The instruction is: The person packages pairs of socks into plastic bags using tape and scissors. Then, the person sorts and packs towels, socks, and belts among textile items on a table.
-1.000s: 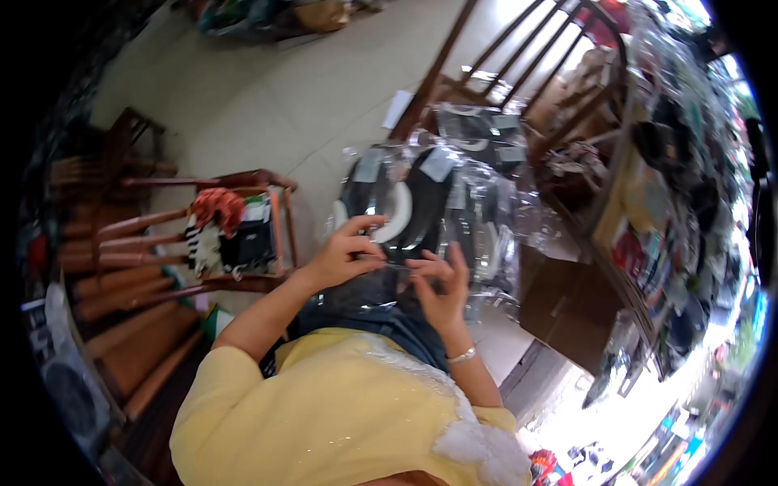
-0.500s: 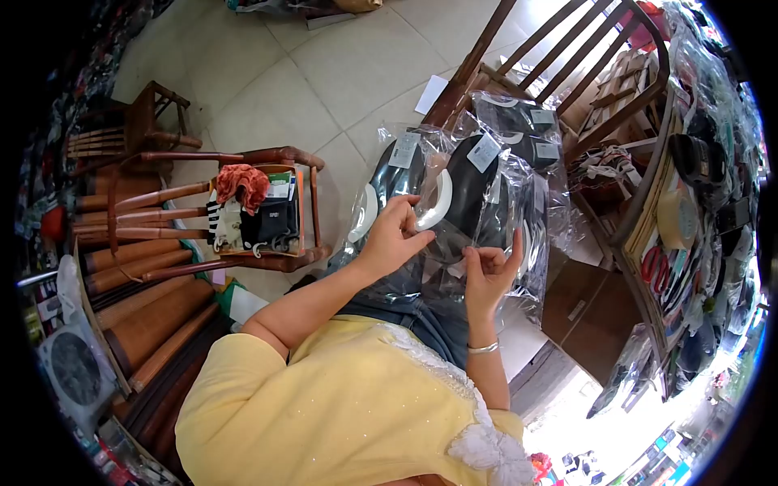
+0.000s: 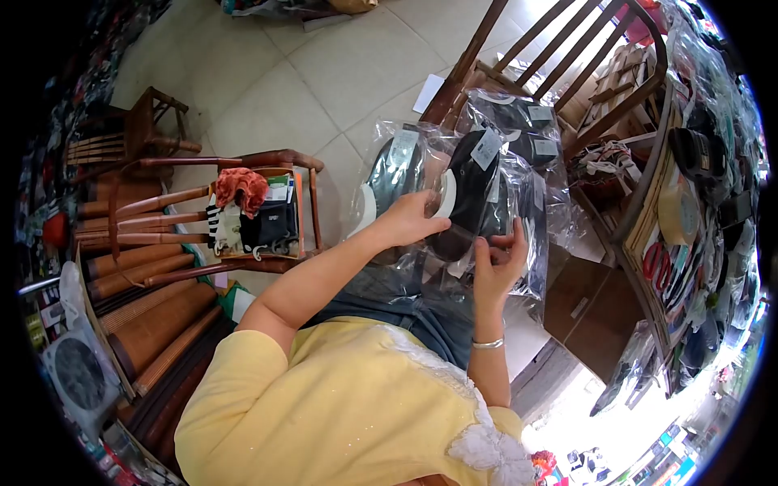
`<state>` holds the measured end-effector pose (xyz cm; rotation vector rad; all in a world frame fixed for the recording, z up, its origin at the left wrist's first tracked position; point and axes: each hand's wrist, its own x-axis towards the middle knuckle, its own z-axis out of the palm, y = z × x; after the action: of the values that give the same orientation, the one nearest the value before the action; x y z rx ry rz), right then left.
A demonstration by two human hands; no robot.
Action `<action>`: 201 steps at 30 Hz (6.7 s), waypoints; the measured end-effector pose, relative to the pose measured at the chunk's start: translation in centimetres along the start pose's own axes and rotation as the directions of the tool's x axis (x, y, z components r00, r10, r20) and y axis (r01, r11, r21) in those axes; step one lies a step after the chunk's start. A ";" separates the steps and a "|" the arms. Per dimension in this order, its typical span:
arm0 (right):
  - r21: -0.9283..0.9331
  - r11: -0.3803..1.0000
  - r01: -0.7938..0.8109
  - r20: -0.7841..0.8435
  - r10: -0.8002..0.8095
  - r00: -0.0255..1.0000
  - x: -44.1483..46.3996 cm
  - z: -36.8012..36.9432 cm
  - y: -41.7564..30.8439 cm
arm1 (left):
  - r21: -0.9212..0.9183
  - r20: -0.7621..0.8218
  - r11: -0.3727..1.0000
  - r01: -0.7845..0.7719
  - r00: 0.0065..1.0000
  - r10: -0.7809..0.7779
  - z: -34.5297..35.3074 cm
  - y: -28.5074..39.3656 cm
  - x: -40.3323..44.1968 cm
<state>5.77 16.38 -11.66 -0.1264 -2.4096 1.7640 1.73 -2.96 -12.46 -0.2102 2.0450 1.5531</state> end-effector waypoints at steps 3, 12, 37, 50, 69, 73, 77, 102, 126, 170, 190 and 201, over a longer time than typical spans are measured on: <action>0.085 0.996 -0.020 0.031 0.018 0.999 0.4 -1.7 -1.5 | -0.044 -0.007 0.999 -0.003 1.000 0.003 0.2 0.0 -0.3; 0.220 0.786 -0.577 0.423 0.456 0.783 2.0 -0.8 -2.1 | -0.063 -0.073 0.996 -0.071 0.995 0.066 0.3 -0.3 -0.3; -0.144 0.959 -0.245 0.364 0.281 0.888 2.8 1.1 0.4 | -0.088 0.048 0.995 0.042 0.998 -0.038 -0.3 0.1 -0.1; -0.302 0.949 -0.092 0.228 0.166 0.960 3.1 1.2 -0.3 | 0.003 -0.066 0.988 -0.153 0.986 0.153 0.7 -1.6 0.4; -0.386 0.920 -0.066 0.102 0.114 0.988 4.5 2.5 0.9 | 0.001 -0.106 0.983 -0.184 0.977 0.183 0.5 -1.5 -0.6; -0.271 0.953 -0.134 0.060 0.155 0.986 4.0 2.0 -0.4 | -0.248 -0.125 0.956 -0.159 0.983 0.131 0.4 -2.3 -0.4; -0.130 0.977 -0.168 0.108 0.182 0.977 2.7 1.7 -1.3 | -0.412 -0.105 0.894 -0.176 0.984 0.145 -0.2 -0.9 -1.7; -0.311 0.599 -0.737 0.677 0.685 0.271 -10.9 -25.0 0.4 | 0.813 0.160 0.302 -0.498 0.690 0.706 2.3 -4.3 -6.0; -0.034 0.856 -0.515 0.301 0.500 0.812 -3.0 -2.5 -1.8 | 0.604 -0.086 0.518 -0.606 0.597 0.798 2.5 1.1 -7.6; 0.536 0.826 0.172 -0.073 -0.158 0.985 3.6 -18.9 -7.0 | 0.056 -0.540 0.430 -0.901 0.335 0.772 -13.0 6.0 -8.8; 0.365 0.931 -0.035 0.128 -0.013 0.992 -0.8 -19.5 -3.0 | -0.066 -0.259 0.807 -0.587 0.791 0.554 -13.3 -1.2 -13.6; -0.262 0.958 0.116 0.168 -0.073 0.983 -9.0 -15.1 -2.5 | 0.521 -0.025 0.706 -0.479 0.819 0.573 -7.0 -5.3 -16.9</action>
<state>17.26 28.40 -5.47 0.1012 -2.7096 1.4452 15.79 -14.53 -7.01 0.5010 2.7464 1.2575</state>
